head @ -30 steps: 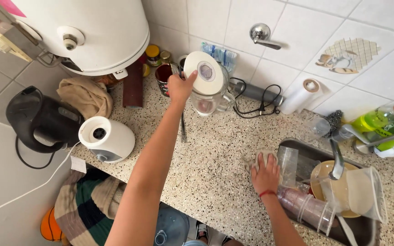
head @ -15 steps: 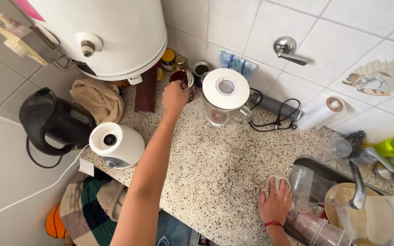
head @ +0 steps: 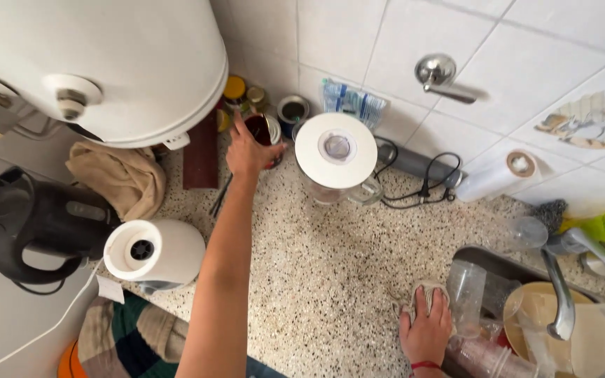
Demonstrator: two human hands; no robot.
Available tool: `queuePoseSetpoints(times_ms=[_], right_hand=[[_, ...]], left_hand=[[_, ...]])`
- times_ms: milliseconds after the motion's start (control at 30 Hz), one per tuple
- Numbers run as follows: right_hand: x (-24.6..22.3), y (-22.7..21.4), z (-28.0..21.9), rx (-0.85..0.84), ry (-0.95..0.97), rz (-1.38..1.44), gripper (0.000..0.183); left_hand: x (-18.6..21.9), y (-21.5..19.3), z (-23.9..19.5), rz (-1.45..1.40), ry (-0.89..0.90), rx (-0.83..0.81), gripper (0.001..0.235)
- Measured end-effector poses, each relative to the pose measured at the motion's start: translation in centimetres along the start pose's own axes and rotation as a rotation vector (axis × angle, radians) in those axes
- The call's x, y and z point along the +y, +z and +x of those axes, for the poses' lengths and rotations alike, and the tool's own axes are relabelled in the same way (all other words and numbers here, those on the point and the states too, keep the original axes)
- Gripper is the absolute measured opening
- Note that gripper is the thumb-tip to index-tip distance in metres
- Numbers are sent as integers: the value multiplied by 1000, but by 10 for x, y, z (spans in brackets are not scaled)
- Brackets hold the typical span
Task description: Washing dishes in a sink and cleaning the surrounding countertop area with a cloth and sponge.
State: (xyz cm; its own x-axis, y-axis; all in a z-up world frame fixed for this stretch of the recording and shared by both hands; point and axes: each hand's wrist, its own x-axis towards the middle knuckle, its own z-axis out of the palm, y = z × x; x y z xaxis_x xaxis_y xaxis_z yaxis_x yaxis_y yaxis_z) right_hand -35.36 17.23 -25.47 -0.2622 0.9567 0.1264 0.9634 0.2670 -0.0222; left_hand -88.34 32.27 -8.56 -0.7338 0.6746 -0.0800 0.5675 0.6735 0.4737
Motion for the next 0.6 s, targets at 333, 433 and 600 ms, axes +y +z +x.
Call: queuePoseSetpoints(times_ms=[333,433,600], right_hand=[[-4,-7,2,-56,25,20,65],[-5,-10,0,25,0,77,63],[-9,-23,1,84,-28,163,58]], left_hand=[[-32,10,-37,62,430,432,134],[-40,-7,-85,46,737,748,114],[-51,-30,-168,15,877,758,126]])
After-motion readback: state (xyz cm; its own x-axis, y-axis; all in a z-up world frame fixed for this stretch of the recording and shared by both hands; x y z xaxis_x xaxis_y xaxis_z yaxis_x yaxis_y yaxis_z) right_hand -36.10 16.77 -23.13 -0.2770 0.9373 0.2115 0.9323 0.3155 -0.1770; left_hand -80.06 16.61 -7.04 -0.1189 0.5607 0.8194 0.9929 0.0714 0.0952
